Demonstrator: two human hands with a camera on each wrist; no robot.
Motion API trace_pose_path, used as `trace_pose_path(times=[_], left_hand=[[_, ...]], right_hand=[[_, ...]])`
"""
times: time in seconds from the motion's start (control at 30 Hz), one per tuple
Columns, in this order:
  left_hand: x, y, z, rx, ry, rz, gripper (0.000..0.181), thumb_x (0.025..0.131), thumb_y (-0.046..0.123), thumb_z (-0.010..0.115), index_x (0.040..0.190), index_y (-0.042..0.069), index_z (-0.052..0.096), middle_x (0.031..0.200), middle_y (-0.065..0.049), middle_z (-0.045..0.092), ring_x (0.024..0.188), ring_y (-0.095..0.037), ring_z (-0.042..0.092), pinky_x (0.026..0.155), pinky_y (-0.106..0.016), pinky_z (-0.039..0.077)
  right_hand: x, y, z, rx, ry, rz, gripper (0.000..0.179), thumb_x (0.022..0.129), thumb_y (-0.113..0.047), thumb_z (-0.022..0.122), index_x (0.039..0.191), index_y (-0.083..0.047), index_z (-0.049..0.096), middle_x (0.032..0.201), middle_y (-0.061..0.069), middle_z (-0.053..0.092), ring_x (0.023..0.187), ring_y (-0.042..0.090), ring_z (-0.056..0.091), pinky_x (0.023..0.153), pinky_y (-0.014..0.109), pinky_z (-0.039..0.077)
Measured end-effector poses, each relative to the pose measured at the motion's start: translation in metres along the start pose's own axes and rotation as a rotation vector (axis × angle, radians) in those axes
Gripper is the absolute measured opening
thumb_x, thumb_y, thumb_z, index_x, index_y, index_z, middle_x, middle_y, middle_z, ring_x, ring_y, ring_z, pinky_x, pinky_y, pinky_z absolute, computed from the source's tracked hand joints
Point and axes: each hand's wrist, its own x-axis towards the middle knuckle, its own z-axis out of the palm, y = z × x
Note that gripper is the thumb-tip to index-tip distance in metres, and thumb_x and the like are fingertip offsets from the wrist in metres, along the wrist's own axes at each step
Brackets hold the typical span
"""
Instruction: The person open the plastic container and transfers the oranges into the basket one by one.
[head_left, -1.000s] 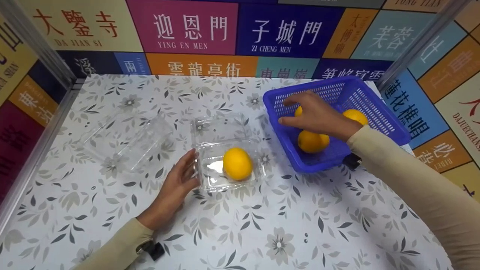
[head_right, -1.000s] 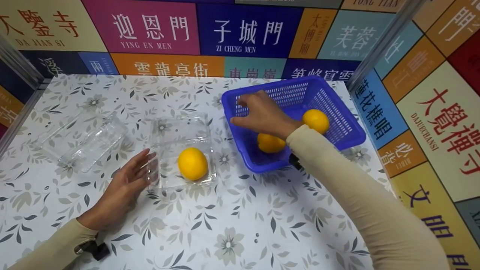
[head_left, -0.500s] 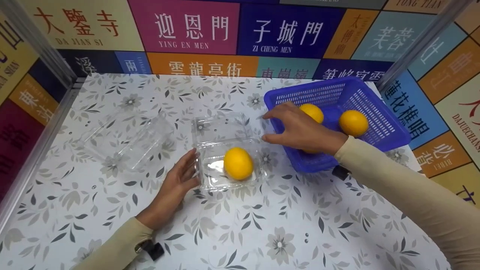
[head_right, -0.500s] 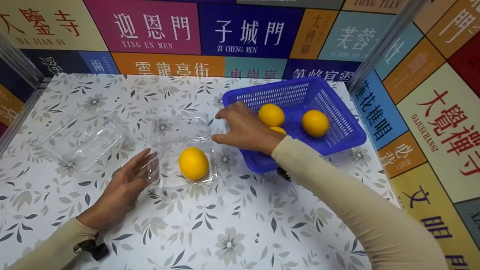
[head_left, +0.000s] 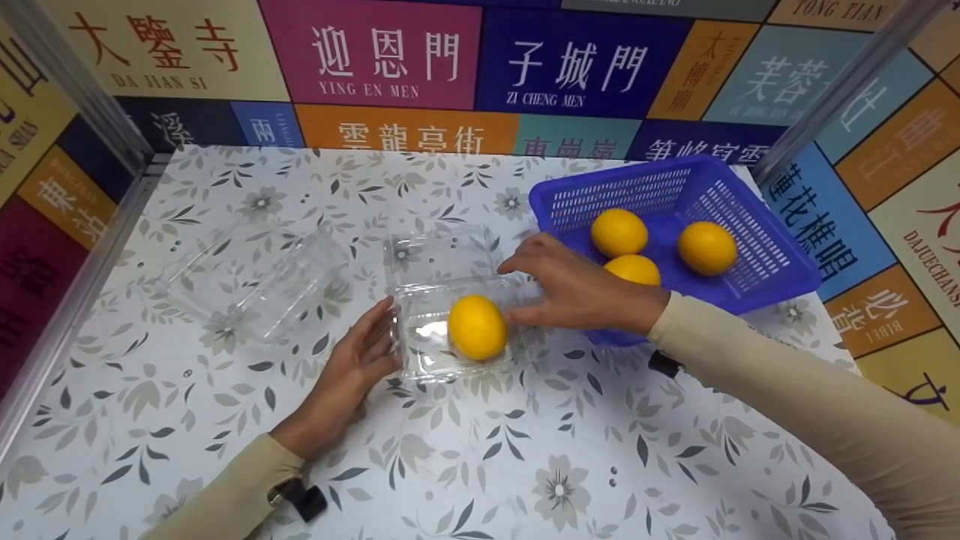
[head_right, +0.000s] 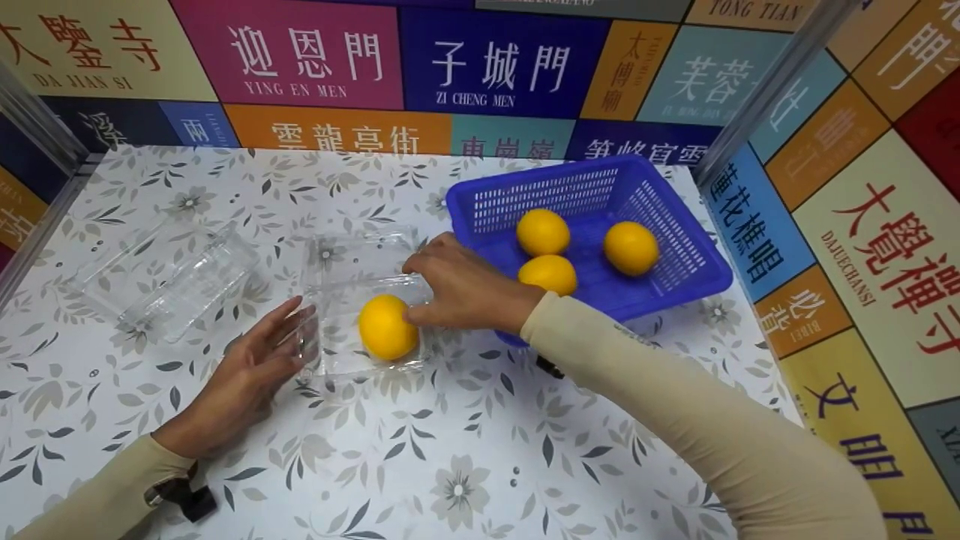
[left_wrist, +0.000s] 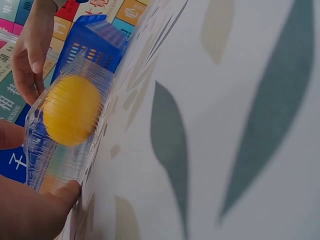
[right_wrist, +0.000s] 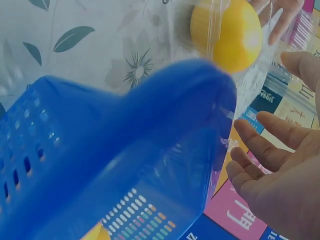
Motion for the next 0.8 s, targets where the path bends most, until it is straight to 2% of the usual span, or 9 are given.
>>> trace_pose_path(times=[0.37,0.8], left_hand=[[0.000,0.001,-0.001,0.007,-0.007,-0.006,0.085,0.104,-0.003,0.061,0.176,0.021,0.024,0.181,-0.007,0.024,0.166,-0.026,0.030,0.131,-0.040,0.032],[0.000,0.000,-0.001,0.009,-0.002,0.000,0.087,0.102,-0.006,0.060,0.177,0.021,0.024,0.182,-0.008,0.024,0.166,-0.026,0.030,0.131,-0.040,0.032]], right_hand=[[0.006,-0.003,0.012,-0.025,-0.044,-0.006,0.073,0.094,-0.041,0.086,0.153,-0.005,0.063,0.147,0.011,0.063,0.139,0.029,0.044,0.120,0.048,0.044],[0.012,-0.007,0.027,-0.100,-0.109,-0.055,0.075,0.092,-0.037,0.090,0.154,-0.007,0.061,0.149,0.011,0.061,0.145,0.030,0.042,0.126,0.051,0.037]])
